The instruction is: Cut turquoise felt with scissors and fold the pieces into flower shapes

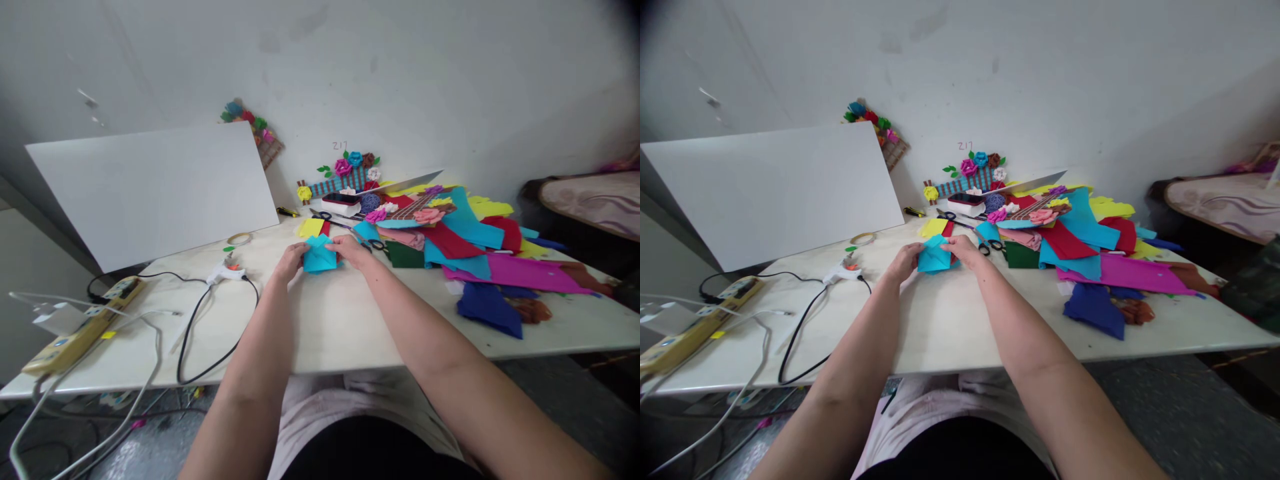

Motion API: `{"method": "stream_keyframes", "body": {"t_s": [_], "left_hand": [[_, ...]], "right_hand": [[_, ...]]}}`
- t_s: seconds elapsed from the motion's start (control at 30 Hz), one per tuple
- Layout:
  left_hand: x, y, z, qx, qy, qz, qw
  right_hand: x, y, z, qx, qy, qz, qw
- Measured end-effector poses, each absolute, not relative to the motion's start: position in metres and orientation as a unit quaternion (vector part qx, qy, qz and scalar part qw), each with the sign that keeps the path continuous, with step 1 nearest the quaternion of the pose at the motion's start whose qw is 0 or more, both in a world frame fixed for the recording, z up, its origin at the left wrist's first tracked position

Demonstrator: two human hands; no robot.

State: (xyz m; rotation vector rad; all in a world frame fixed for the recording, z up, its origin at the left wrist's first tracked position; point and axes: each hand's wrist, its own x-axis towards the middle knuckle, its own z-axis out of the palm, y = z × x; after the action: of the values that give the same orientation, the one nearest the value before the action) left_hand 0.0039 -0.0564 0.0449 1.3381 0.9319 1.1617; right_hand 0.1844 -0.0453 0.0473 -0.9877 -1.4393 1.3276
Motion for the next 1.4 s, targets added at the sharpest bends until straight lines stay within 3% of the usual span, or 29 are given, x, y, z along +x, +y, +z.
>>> {"method": "stream_keyframes", "body": {"t_s": [1.4], "left_hand": [[0.004, -0.056, 0.045, 0.522, 0.355, 0.534, 0.562]], "right_hand": [[0.183, -0.041, 0.045, -0.355, -0.539, 0.572, 0.505]]}}
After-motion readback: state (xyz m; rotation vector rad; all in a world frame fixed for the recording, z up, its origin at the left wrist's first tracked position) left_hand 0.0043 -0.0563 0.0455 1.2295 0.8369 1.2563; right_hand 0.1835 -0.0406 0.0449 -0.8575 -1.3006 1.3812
